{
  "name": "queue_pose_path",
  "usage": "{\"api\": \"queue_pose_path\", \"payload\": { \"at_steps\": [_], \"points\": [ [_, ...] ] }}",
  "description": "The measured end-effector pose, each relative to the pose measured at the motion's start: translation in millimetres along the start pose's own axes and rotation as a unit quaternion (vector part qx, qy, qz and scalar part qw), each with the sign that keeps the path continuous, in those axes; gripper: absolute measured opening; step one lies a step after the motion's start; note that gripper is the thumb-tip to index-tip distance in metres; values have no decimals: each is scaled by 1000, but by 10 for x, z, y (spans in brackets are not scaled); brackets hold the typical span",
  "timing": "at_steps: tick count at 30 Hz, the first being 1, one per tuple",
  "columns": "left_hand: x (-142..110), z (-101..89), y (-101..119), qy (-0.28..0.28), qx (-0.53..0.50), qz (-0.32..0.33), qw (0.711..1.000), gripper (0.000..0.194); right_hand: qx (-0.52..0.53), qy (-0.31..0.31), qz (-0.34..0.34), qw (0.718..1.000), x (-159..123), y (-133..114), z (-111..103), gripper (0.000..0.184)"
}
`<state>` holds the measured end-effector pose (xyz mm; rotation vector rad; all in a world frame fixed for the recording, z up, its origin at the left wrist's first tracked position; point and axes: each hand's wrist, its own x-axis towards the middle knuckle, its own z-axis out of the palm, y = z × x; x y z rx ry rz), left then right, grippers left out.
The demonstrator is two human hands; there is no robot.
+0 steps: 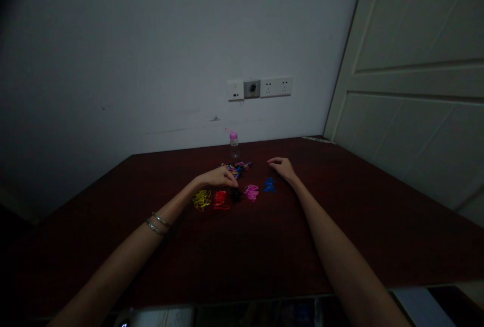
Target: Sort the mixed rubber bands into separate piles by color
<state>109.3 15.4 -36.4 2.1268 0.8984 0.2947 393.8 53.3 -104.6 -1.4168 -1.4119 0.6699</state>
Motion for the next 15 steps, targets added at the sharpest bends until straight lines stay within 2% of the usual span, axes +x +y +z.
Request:
{"api": "queue_pose_path", "payload": {
  "at_steps": [8, 15],
  "points": [
    [-67, 38, -44, 30, -11, -14, 999, 24, 16, -5, 3, 1000, 11, 24, 2, 28],
    [-88, 52, -72, 23, -32, -25, 999, 29, 29, -14, 2, 999, 43, 80, 2, 28]
  ]
}}
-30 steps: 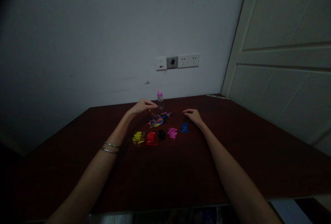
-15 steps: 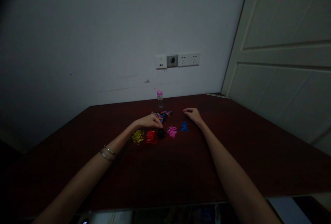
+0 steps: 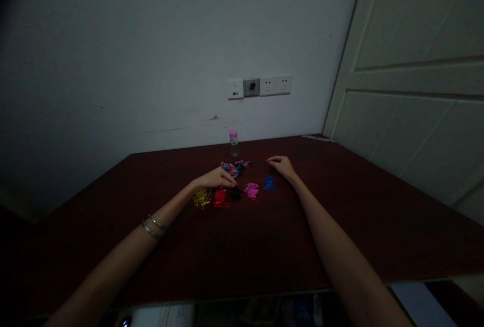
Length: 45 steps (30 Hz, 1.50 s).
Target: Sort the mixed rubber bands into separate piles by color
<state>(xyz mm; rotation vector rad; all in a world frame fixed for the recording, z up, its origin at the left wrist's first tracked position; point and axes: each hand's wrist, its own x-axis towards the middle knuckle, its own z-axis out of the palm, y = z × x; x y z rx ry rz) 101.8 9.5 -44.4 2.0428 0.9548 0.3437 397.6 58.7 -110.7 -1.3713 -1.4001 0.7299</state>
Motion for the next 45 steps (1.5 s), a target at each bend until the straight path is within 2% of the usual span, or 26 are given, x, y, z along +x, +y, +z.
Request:
{"api": "queue_pose_path", "payload": {
  "at_steps": [4, 8, 12, 15, 18, 22, 28, 33, 36, 39, 42, 45],
  "points": [
    [-24, -29, -19, 41, -8, -8, 999, 30, -6, 0, 1, 1000, 2, 4, 0, 28],
    [-18, -166, -151, 160, 12, -6, 987, 37, -16, 8, -5, 1000, -17, -20, 2, 27],
    [-5, -378, -417, 307, 17, -23, 951, 45, -21, 6, -1, 1000, -46, -66, 10, 27],
    [-5, -527, -683, 372, -1, -33, 928, 44, -29, 4, -3, 1000, -54, -89, 21, 25],
    [-10, -643, -935, 407, -11, -52, 912, 42, -52, 2, -25, 998, -42, -78, 26, 22],
    [-21, -730, -1132, 434, -22, -68, 898, 39, -114, -9, -51, 992, -9, -26, 23, 20],
    [-15, -744, -1189, 437, -15, -85, 895, 37, -163, -27, -70, 984, 3, -25, 44, 22],
    [-28, -724, -1180, 419, 21, -87, 904, 36, -221, -73, -93, 968, -94, -285, 180, 23],
    [-39, -719, -1196, 409, 30, -81, 908, 37, -282, -124, -122, 943, -205, -520, 340, 20],
    [-39, -719, -1221, 409, 31, -77, 909, 37, -369, -138, -119, 911, -328, -715, 506, 18],
    [-40, -718, -1221, 411, 25, -78, 908, 36, -407, -160, -112, 892, -423, -825, 614, 21],
    [-49, -715, -1202, 412, 27, -76, 908, 35, -415, -172, -116, 886, -470, -866, 648, 22]
  ]
}}
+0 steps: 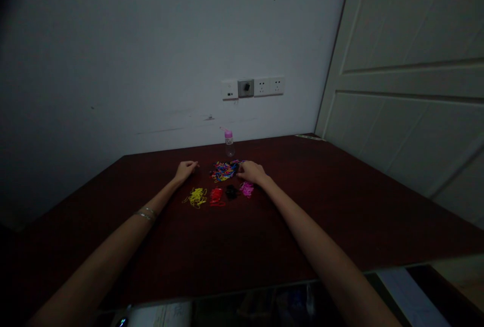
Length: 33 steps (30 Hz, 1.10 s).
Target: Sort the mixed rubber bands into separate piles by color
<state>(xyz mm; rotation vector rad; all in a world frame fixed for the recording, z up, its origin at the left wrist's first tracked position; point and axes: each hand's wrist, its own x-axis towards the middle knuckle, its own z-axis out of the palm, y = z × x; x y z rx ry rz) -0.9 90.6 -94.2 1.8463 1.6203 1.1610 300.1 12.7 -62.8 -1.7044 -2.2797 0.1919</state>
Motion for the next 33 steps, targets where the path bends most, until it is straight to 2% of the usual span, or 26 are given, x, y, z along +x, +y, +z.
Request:
{"api": "queue_pose_path", "payload": {
  "at_steps": [11, 33],
  "points": [
    [-12, 6, -7, 4, 3, 6, 1000, 35, -8, 39, -64, 997, 20, 37, 101, 17],
    [-6, 18, -17, 1, -8, 0, 1000, 33, -13, 48, -82, 995, 5, 13, 140, 15]
  ]
}}
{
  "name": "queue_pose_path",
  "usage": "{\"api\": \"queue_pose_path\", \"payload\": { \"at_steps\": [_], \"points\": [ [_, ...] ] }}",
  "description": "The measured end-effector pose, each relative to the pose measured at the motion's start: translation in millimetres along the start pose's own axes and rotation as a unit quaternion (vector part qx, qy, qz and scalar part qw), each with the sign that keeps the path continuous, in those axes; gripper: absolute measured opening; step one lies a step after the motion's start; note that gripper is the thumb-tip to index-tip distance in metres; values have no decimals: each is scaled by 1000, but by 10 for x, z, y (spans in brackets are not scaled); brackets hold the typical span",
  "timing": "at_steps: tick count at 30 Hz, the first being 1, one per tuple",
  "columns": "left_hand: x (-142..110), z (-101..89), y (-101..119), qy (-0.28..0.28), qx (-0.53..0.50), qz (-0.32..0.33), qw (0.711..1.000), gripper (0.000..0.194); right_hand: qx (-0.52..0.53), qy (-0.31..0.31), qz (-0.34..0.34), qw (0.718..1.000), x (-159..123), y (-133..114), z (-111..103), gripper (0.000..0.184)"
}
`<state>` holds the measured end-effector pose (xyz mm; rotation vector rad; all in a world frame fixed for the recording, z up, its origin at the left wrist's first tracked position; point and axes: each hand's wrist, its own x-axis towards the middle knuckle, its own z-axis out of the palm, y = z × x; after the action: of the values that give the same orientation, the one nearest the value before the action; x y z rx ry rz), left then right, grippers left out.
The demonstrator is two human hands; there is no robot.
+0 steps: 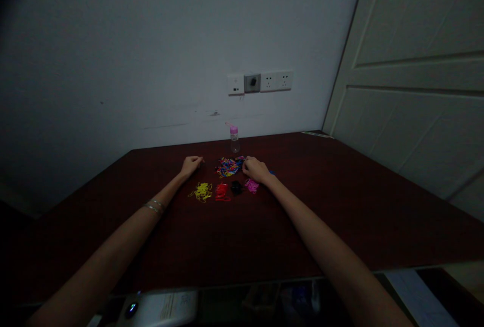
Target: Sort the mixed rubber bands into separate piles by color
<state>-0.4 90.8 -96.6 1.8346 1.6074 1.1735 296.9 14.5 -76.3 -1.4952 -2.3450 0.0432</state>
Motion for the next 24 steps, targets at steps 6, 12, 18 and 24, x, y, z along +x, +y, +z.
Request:
{"api": "queue_pose_path", "payload": {
  "at_steps": [6, 12, 18, 24],
  "points": [
    [19, -8, -17, 4, 10, 12, 1000, 35, 54, 35, 12, 998, 35, 118, -8, 13],
    [40, 6, -59, -1, 8, 11, 1000, 37, 223, 163, 22, 961, 128, 245, -65, 15],
    [22, 3, -38, 5, 10, 7, 1000, 36, 416, 256, 66, 870, 169, 160, -318, 25],
    [5, -6, 5, 4, 14, 2, 1000, 34, 574, 300, 126, 752, 147, 31, -574, 36]
  ]
}}
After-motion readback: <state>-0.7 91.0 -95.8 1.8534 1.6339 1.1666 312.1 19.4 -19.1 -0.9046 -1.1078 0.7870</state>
